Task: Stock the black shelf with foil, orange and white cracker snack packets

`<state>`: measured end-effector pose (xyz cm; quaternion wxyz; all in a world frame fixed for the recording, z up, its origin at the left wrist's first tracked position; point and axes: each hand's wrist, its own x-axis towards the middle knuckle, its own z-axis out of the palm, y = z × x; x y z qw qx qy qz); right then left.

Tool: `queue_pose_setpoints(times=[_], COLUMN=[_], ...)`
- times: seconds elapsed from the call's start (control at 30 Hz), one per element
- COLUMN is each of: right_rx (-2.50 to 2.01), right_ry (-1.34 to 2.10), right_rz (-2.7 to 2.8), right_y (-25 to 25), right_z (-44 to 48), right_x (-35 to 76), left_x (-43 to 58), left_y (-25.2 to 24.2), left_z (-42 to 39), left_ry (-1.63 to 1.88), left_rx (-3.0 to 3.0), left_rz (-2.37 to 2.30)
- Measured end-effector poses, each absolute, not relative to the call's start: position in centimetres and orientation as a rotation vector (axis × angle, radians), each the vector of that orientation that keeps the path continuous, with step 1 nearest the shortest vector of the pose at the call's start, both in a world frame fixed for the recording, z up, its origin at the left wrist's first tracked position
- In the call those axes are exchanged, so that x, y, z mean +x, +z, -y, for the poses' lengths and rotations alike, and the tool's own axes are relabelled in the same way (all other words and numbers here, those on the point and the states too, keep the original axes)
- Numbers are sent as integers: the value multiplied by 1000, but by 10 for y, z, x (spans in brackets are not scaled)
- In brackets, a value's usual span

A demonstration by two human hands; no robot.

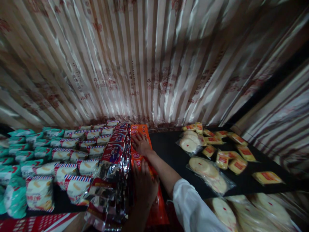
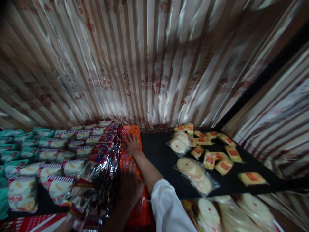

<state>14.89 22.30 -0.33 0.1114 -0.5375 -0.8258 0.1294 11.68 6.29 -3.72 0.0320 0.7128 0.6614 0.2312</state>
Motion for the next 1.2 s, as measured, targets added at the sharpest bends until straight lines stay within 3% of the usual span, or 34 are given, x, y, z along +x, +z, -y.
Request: queue_pose_setpoints(times=[0.23, 0.57, 0.77, 0.87, 1.0, 1.2], right_rx=[-1843, -1783, -1813, -1589, -1182, -1160], right_ry=[408, 563, 437, 347, 503, 567], right_rz=[1910, 1804, 1877, 2056, 2277, 2499], right_y=[-26, -38, -26, -16, -10, -7], right_z=[-183, -170, -163, -159, -162, -174], right_x=[197, 188, 186, 182, 174, 168], left_x=[120, 117, 114, 114, 115, 116], left_y=[-34, -29, -28, -30, -30, -20], left_z=[-63, -63, -62, -61, -60, -60], left_ry=[751, 772, 772, 785, 791, 687], left_rx=[2101, 2080, 2089, 2094, 2121, 2114], left_rz=[-2097, -2115, -2079, -2070, -2053, -2079])
